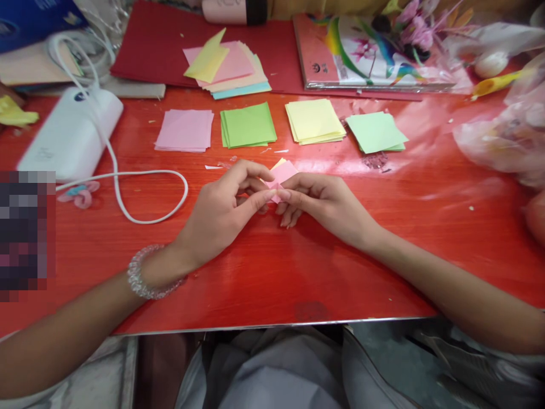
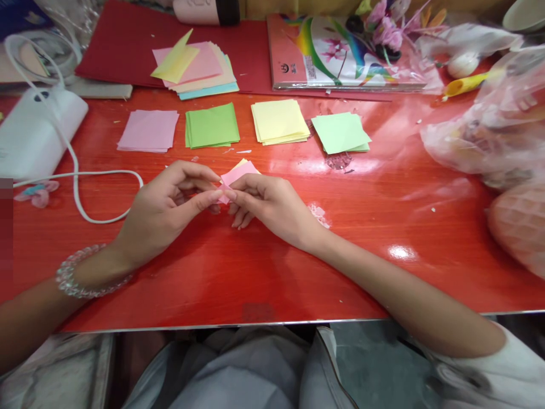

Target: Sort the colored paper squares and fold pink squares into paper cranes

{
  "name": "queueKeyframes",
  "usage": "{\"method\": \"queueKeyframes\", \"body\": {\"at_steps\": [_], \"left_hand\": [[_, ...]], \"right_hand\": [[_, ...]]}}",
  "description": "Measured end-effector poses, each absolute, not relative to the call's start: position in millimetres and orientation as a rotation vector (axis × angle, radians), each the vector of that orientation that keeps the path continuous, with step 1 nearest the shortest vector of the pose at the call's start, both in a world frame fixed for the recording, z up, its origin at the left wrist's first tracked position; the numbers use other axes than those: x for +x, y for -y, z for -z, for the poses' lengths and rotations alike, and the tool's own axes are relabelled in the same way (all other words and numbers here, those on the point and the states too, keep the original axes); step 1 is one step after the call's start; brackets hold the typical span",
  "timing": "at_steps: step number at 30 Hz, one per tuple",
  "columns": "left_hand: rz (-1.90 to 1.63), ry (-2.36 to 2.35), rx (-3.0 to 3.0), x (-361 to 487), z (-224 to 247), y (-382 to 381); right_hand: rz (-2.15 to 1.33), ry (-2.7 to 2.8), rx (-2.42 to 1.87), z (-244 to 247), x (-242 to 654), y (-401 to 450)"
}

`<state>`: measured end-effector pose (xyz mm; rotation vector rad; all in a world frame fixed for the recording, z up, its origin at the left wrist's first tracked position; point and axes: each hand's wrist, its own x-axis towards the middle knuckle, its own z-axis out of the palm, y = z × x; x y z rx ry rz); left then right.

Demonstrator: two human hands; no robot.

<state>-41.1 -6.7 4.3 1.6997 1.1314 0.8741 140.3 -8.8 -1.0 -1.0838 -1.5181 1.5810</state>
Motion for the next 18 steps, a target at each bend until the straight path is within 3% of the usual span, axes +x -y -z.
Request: {"method": "queueKeyframes", "body": {"at_steps": [18], "left_hand": [[-0.906,-1.155,1.709,-41.7,-3.9,4.4]], "right_hand": [[-1.629,1.422,-1.122,0.1,140.4,9.3]]}}
